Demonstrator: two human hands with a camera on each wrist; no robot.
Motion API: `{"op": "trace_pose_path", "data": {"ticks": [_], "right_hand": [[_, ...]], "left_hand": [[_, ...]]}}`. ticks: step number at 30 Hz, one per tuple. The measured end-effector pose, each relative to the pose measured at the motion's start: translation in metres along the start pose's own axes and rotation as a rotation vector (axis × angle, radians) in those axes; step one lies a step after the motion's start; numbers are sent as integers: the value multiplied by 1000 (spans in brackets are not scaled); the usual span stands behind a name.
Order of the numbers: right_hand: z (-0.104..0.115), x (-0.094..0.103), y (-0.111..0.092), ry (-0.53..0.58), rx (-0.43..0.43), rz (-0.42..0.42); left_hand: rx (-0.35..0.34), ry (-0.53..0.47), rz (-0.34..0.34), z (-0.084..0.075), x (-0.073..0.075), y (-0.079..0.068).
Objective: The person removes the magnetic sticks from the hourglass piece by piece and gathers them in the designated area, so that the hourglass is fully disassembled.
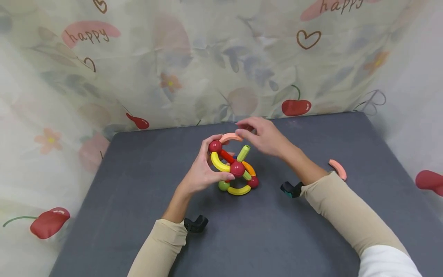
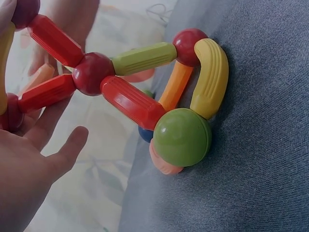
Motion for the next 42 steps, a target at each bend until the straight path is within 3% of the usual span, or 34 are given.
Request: {"op": "trace_pose_path", "data": {"ticks": [5, 12, 16, 21, 27, 31, 37, 42], "right_hand": [[17, -9, -6, -63, 119, -4], [24, -13, -11, -100, 141, -100], [25, -13, -12, -133, 109, -171], [15, 3, -18, -112, 0, -248], [-8, 33, -40, -123, -112, -265], [-40, 55, -65, -176, -228, -251], [-101, 79, -106, -249, -417, -99], [-125, 85, -130, -285, -487, 18]], "left_hand": [[2, -9, 3, 0, 0, 0], [-22, -13, -6, 1, -1, 1], [-27, 3, -24, 1, -3, 0], [-27, 3, -18, 2, -5, 0], [9, -24, -22, 0, -4, -2], [26, -21, -21, -1, -4, -3], [8, 3, -16, 1, -3, -4], [5, 40, -22, 2, -2, -4]]}}
Point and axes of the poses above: each hand's wrist, its own y-axis towards the middle knuckle, its own x-axis out of the back of the hand, z = x × y, the point moved 1 cm from there along y, towards the middle knuckle, and after that the axes turned 4 degrees about -x, right-handed, at the moved point
